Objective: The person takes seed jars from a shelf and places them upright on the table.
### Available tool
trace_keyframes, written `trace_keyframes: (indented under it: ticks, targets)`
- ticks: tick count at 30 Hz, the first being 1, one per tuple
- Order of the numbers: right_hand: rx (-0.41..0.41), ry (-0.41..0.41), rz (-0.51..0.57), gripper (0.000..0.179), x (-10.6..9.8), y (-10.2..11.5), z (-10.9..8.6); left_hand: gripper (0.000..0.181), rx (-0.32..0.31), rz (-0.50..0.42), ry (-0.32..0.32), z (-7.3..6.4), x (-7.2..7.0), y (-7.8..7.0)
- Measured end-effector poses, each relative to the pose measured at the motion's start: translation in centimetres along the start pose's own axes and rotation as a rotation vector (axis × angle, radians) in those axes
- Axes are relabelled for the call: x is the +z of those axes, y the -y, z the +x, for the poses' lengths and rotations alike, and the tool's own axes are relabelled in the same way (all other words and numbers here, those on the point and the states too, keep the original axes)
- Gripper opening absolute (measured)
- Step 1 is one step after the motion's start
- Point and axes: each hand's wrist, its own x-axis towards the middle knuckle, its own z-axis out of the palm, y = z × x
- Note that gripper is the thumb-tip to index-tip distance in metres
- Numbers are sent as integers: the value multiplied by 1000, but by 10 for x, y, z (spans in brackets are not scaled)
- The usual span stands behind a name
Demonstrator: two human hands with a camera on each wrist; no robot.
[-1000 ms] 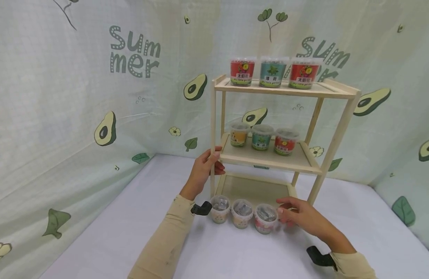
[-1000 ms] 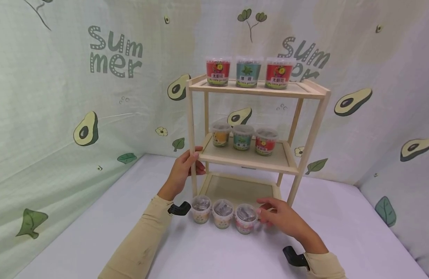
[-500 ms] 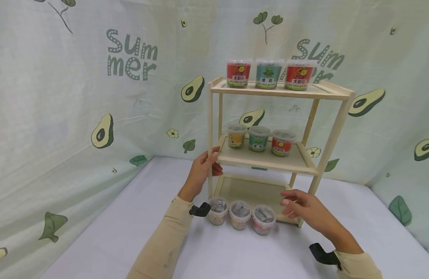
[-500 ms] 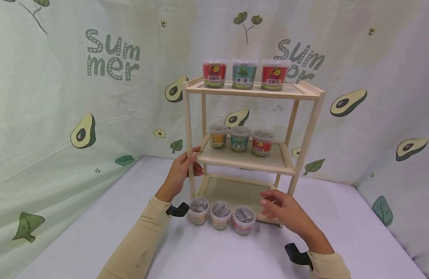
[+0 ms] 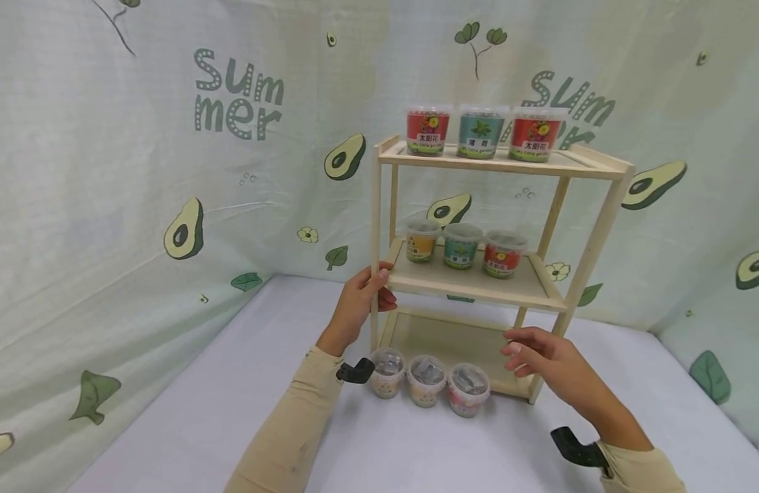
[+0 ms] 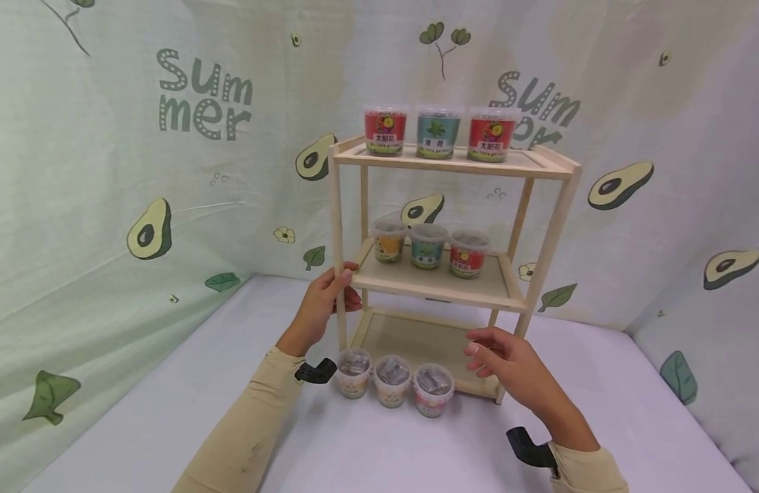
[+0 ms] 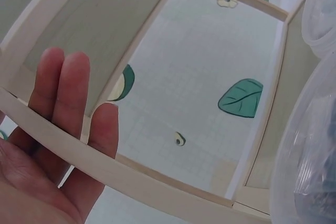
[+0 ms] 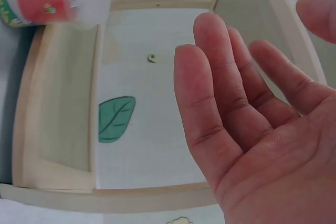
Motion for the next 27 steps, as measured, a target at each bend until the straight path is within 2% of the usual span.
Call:
trace_keyframes:
  ticks: [8,14,21,27]
  targets:
    - [-96,-24,-10,30,2,19,11,39,2,10,-24,-3,1,0]
    - [-151,-37,9,29,-4,35,16,42,2,1,-16,0,3,2]
    - [-159,-71,-8,30,-16,56,23,44,10,4,-11,0,5,2]
    - [-159,-64,-57,33,-25,68,33,43,21,27,-9,-1,3,2]
